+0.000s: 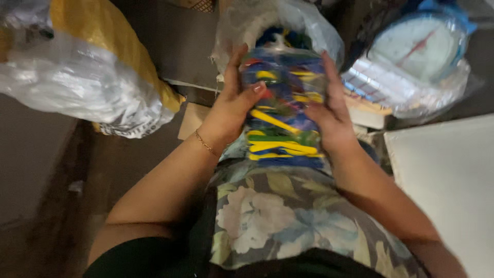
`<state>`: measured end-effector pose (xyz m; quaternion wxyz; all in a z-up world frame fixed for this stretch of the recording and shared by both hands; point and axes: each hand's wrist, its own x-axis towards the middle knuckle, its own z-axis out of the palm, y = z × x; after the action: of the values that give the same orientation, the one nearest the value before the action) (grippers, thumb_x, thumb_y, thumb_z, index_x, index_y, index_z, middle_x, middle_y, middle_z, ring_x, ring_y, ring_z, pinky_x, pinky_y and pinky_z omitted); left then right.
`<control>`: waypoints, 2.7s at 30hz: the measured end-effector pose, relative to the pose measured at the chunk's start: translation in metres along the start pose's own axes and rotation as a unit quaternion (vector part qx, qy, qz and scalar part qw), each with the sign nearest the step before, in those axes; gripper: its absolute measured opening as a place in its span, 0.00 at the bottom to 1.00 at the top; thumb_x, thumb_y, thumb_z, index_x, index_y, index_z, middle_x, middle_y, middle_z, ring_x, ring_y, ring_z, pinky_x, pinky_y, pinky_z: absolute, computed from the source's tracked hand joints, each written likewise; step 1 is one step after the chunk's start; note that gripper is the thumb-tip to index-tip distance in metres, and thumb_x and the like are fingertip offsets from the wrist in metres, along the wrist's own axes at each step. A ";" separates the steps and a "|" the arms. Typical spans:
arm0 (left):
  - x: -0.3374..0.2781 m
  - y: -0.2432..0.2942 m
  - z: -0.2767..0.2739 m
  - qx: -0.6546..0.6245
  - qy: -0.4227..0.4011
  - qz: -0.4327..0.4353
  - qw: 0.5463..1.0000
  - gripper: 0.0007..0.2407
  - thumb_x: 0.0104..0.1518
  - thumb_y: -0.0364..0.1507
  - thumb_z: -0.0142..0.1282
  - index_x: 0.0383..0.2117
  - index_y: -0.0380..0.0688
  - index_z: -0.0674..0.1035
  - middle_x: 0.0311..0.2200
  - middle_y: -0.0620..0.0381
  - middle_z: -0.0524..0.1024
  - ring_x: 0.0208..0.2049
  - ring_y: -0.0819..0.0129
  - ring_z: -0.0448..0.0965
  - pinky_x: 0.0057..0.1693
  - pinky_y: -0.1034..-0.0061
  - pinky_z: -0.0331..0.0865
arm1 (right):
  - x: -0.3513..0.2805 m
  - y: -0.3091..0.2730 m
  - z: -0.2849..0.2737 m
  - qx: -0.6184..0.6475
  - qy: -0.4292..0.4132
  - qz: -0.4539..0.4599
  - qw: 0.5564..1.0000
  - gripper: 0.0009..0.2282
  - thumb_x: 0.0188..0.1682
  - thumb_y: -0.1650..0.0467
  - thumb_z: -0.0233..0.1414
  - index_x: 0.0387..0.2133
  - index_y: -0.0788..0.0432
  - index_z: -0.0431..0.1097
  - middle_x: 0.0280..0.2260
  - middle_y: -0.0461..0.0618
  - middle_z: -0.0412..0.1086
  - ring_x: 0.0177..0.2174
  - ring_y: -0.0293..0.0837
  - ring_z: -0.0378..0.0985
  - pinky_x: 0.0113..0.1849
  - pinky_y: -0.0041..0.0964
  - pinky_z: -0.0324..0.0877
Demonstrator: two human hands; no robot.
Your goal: The person picks up several multi-colored plastic spoons from a large plastic bag, places them into a small transparent plastic bag, and then twists and ties the small bag closed.
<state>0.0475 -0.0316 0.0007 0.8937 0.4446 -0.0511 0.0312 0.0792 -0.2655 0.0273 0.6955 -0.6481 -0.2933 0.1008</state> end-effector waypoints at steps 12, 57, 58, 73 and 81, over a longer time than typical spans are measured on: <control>-0.021 -0.018 -0.090 -0.001 0.099 -0.206 0.974 0.24 0.56 0.36 0.64 0.56 0.40 0.71 0.47 0.54 0.80 0.42 0.69 0.82 0.41 0.73 0.77 | 0.006 0.027 -0.060 -0.061 -0.068 0.162 0.983 0.40 0.52 0.72 0.55 0.71 0.51 0.31 0.67 0.53 0.51 0.60 0.50 0.67 0.48 0.41 0.72; 0.076 -0.031 0.020 0.306 -0.200 0.010 0.931 0.16 0.64 0.21 0.54 0.58 0.40 0.74 0.63 0.51 0.67 0.63 0.65 0.70 0.64 0.73 0.66 | -0.075 -0.073 -0.182 -0.607 0.170 0.070 0.774 0.08 0.49 0.75 0.57 0.41 0.62 0.77 0.41 0.59 0.76 0.40 0.56 0.79 0.42 0.44 0.74; 0.083 -0.032 0.043 0.327 -0.246 0.040 0.911 0.16 0.64 0.22 0.56 0.58 0.40 0.74 0.62 0.51 0.68 0.63 0.64 0.71 0.65 0.73 0.67 | -0.067 -0.063 -0.194 -0.635 0.133 0.067 0.758 0.11 0.48 0.76 0.56 0.44 0.61 0.76 0.44 0.59 0.76 0.42 0.58 0.78 0.44 0.46 0.73; 0.161 -0.149 0.169 0.466 -0.274 0.116 0.833 0.31 0.56 0.22 0.57 0.68 0.43 0.60 0.62 0.37 0.68 0.62 0.44 0.70 0.65 0.65 0.64 | 0.021 0.006 -0.232 -0.598 0.109 0.264 0.749 0.16 0.40 0.68 0.62 0.43 0.55 0.73 0.45 0.57 0.73 0.41 0.62 0.75 0.40 0.54 0.69; 0.172 -0.163 0.185 0.561 -0.224 0.162 0.781 0.34 0.48 0.27 0.64 0.64 0.48 0.62 0.48 0.49 0.78 0.49 0.50 0.77 0.54 0.53 0.63 | 0.010 0.003 -0.249 -0.590 0.171 0.083 0.785 0.07 0.39 0.72 0.61 0.31 0.56 0.78 0.42 0.51 0.74 0.42 0.55 0.78 0.43 0.47 0.73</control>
<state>0.2227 -0.2757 0.0034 0.4320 0.8468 -0.2943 0.0982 0.2215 -0.4698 0.0305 0.2048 -0.9605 -0.1174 -0.1471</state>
